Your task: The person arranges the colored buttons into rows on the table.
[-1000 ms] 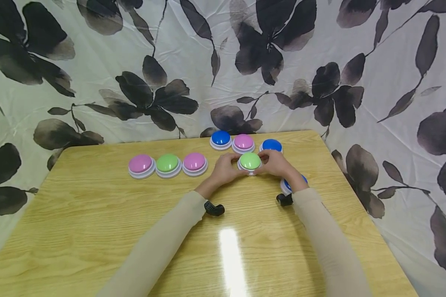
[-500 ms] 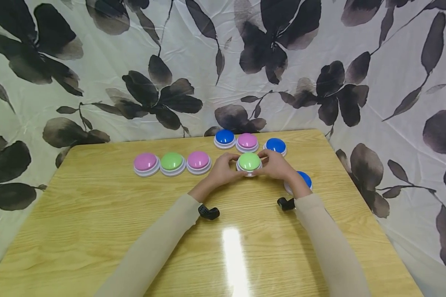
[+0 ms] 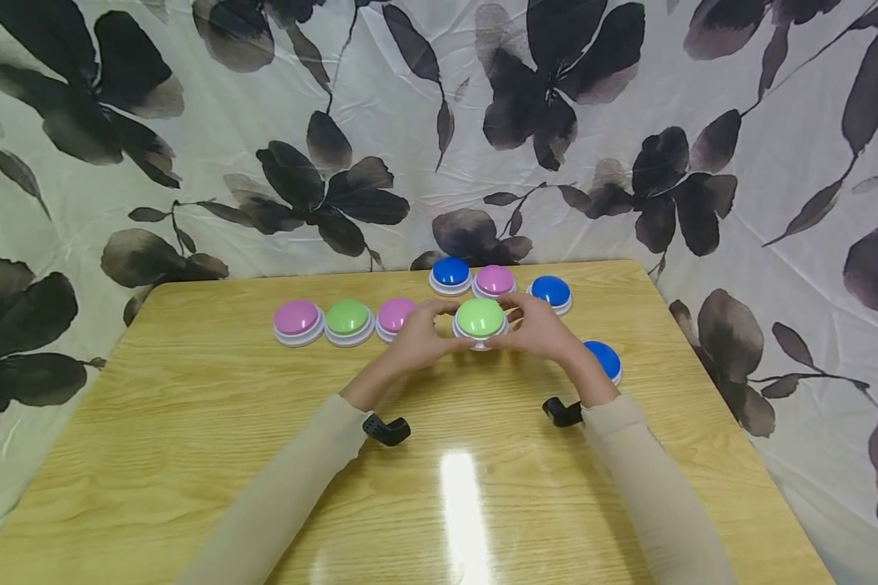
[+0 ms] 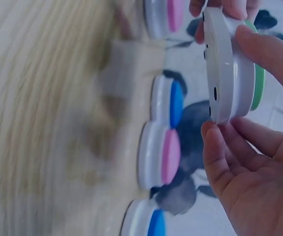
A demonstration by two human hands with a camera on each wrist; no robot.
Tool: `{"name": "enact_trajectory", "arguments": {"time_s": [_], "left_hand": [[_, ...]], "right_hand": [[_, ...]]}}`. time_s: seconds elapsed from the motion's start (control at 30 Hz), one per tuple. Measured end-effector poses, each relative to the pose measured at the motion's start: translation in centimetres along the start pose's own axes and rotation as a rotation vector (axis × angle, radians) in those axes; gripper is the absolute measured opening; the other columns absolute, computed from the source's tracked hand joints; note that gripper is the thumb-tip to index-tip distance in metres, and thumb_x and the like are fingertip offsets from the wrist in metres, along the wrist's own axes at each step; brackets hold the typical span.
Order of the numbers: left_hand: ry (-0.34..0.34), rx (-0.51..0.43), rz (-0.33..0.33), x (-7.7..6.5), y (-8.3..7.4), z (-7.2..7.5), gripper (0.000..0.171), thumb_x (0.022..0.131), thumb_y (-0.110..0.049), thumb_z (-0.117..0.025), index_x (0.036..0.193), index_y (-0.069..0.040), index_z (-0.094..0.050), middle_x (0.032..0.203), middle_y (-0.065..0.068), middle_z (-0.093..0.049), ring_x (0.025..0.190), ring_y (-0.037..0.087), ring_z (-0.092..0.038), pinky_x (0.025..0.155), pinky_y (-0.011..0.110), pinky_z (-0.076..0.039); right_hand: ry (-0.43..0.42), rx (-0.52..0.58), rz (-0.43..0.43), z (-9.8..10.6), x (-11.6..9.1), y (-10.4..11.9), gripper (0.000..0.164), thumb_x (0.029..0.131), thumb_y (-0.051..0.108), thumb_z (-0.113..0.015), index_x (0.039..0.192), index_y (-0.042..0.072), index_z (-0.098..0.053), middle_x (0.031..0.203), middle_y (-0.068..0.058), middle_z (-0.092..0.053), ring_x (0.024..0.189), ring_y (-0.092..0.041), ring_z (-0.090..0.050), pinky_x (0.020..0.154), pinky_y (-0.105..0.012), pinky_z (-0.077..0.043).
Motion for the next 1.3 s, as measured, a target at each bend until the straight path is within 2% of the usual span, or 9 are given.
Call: {"name": "enact_trajectory", "arguments": {"time_s": [0.13,0.23,0.4,0.53,0.63,0.73,0.93,1.13,1.3], "left_hand": [[0.004,0.009,-0.016,-0.9,-0.4,1.4,0.061,0.075,-0.039,-0.084,0.124,-0.009,-0.063,0.121,0.000,-0.062,0.118,0.015,-0.052,0.102,0.038,-0.041],[-0.007,0.041,-0.016,-1.7,-0.6,2.7,0.063,0.074,-0.041,-0.084,0.125,-0.010,-0.063,0.121,-0.002,-0.061,0.116,0.014,-0.052,0.101,0.038,-0.042],[-0.018,0.081,-0.025,-2.9,-1.2,4.5,0.064,0.073,-0.043,-0.084,0.124,-0.009,-0.064,0.118,0.000,-0.062,0.113,0.019,-0.055,0.098,0.039,-0.044],[-0.034,0.065,-0.021,-3.8,-1.1,6.2,0.066,0.073,-0.043,-0.084,0.125,-0.008,-0.063,0.119,0.001,-0.062,0.114,0.021,-0.054,0.098,0.043,-0.045],[-0.050,0.039,-0.019,-4.4,-0.7,7.7,0.068,0.073,-0.043,-0.085,0.126,-0.008,-0.062,0.119,0.003,-0.061,0.115,0.023,-0.054,0.097,0.047,-0.046],[-0.064,0.053,-0.021,-5.0,-0.4,9.2,0.069,0.073,-0.046,-0.084,0.127,-0.009,-0.061,0.120,0.002,-0.061,0.115,0.022,-0.054,0.096,0.047,-0.046],[-0.088,0.094,0.000,-6.0,0.7,11.8,0.070,0.073,-0.048,-0.083,0.128,-0.010,-0.061,0.122,0.002,-0.060,0.116,0.023,-0.053,0.096,0.047,-0.044],[-0.115,0.099,-0.038,-6.8,1.3,13.9,0.065,0.074,-0.039,-0.085,0.125,-0.006,-0.062,0.119,0.005,-0.061,0.111,0.024,-0.054,0.090,0.046,-0.045],[-0.120,0.104,-0.017,-7.6,2.2,15.5,0.067,0.076,-0.037,-0.084,0.128,-0.003,-0.059,0.122,0.008,-0.060,0.112,0.026,-0.053,0.089,0.047,-0.044]], "right_hand": [[-0.009,0.000,0.081,-0.3,-0.3,2.2,0.071,0.072,0.026,-0.088,0.131,0.001,-0.056,0.119,-0.012,-0.060,0.100,-0.027,-0.058,0.085,-0.047,-0.052],[-0.024,-0.008,0.132,-0.5,-0.4,3.8,0.069,0.072,0.026,-0.087,0.130,0.002,-0.058,0.117,-0.011,-0.061,0.099,-0.026,-0.057,0.084,-0.045,-0.052],[-0.037,-0.009,0.173,-1.1,-0.3,5.5,0.067,0.071,0.026,-0.088,0.126,0.002,-0.060,0.114,-0.009,-0.063,0.096,-0.024,-0.058,0.081,-0.044,-0.053],[-0.038,0.009,0.206,-1.8,0.2,6.8,0.066,0.071,0.027,-0.088,0.127,0.004,-0.061,0.114,-0.006,-0.063,0.095,-0.022,-0.058,0.080,-0.044,-0.054],[-0.035,0.033,0.240,-2.5,0.9,8.0,0.066,0.071,0.026,-0.088,0.128,0.005,-0.060,0.114,-0.005,-0.063,0.095,-0.022,-0.058,0.079,-0.043,-0.054],[-0.025,0.050,0.260,-3.3,1.6,9.2,0.067,0.072,0.023,-0.087,0.130,0.004,-0.059,0.115,-0.006,-0.062,0.097,-0.023,-0.058,0.080,-0.043,-0.054],[-0.011,0.053,0.249,-4.8,3.1,10.8,0.069,0.073,0.023,-0.087,0.131,0.001,-0.057,0.117,-0.009,-0.060,0.099,-0.023,-0.058,0.084,-0.046,-0.052],[0.003,0.072,0.267,-6.4,4.7,12.1,0.067,0.073,0.028,-0.087,0.129,0.005,-0.059,0.114,-0.003,-0.059,0.099,-0.021,-0.058,0.081,-0.038,-0.051],[0.015,0.107,0.310,-7.6,5.8,13.5,0.063,0.072,0.027,-0.087,0.126,0.007,-0.062,0.116,-0.001,-0.061,0.099,-0.020,-0.058,0.080,-0.035,-0.051]]}}
Point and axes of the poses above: each hand's wrist, its own x-axis towards the middle knuckle, its own z-axis out of the back of the hand, y = z × x, the point moved 10 cm from there along x, towards the middle knuckle
